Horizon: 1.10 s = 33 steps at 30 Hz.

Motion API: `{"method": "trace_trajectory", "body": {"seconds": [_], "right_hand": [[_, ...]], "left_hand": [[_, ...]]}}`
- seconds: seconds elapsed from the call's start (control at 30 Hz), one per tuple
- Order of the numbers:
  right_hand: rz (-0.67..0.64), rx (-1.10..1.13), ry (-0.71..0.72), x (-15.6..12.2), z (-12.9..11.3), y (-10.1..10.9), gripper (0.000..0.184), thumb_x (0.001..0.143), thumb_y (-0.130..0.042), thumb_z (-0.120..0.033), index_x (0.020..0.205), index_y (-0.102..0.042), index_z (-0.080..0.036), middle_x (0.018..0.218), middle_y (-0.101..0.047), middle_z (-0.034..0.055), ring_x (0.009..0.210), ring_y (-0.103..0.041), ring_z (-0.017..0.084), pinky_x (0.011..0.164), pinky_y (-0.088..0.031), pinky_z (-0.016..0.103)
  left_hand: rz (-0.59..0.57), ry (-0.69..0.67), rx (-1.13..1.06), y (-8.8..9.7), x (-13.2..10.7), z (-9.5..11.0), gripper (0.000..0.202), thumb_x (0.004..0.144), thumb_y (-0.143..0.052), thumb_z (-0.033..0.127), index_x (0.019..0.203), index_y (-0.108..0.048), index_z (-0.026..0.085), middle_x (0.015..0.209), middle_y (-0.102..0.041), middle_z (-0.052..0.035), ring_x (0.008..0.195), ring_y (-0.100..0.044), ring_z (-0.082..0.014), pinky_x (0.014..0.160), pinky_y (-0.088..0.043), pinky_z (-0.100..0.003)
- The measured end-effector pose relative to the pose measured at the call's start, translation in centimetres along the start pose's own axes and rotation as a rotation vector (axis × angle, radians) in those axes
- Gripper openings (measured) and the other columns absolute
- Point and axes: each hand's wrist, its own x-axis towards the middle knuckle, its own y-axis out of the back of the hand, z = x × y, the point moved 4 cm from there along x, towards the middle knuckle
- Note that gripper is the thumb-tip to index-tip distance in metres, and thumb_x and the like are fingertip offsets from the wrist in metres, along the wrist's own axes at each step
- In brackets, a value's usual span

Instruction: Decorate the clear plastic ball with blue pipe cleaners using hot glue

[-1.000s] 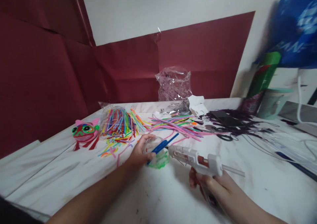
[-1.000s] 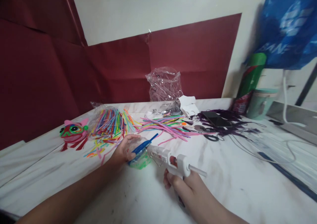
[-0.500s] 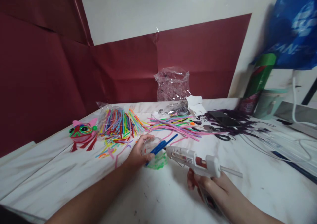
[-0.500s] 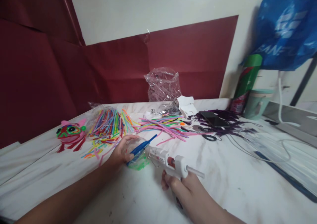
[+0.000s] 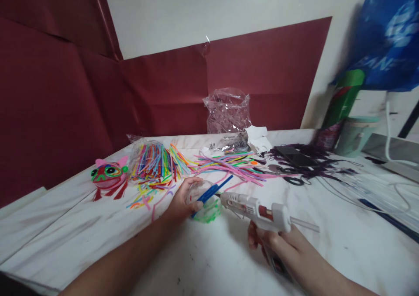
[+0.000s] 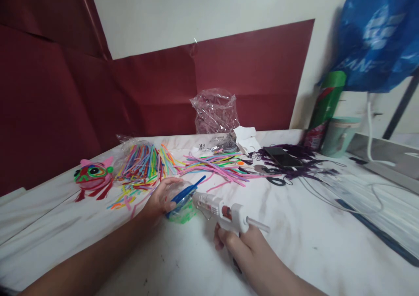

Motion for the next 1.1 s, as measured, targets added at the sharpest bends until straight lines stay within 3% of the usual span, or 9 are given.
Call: {"method": "trace_trajectory", "body": {"seconds": [0.4, 1.1], "right_hand": [[0.018, 0.065, -0.018, 0.2, -1.0, -0.1, 0.035, 0.081, -0.033, -0.037, 0.068, -0.059, -0.017, 0.064, -0.055, 0.0024, 0.055, -0.047, 0.016, 0.053, -0.038, 0.028], [0.033, 0.097, -0.071, 0.4, -0.8, 0.2, 0.035, 0.082, -0.034, -0.039, 0.069, -0.059, -0.017, 0.066, -0.054, 0.0023, 0.059, -0.048, 0.016, 0.054, -0.037, 0.028]], "left_hand": [[0.011, 0.025, 0.004, 0.1, 0.0, -0.1, 0.068, 0.055, -0.081, 0.044, 0.112, -0.051, 0.022, 0.108, -0.062, -0.0077, 0.092, -0.061, -0.0251, 0.074, -0.046, -0.032], [0.015, 0.022, -0.026, -0.2, 0.0, 0.3, 0.069, 0.052, -0.083, 0.04, 0.111, -0.053, 0.021, 0.111, -0.063, -0.0104, 0.097, -0.061, -0.0284, 0.079, -0.046, -0.035]]}}
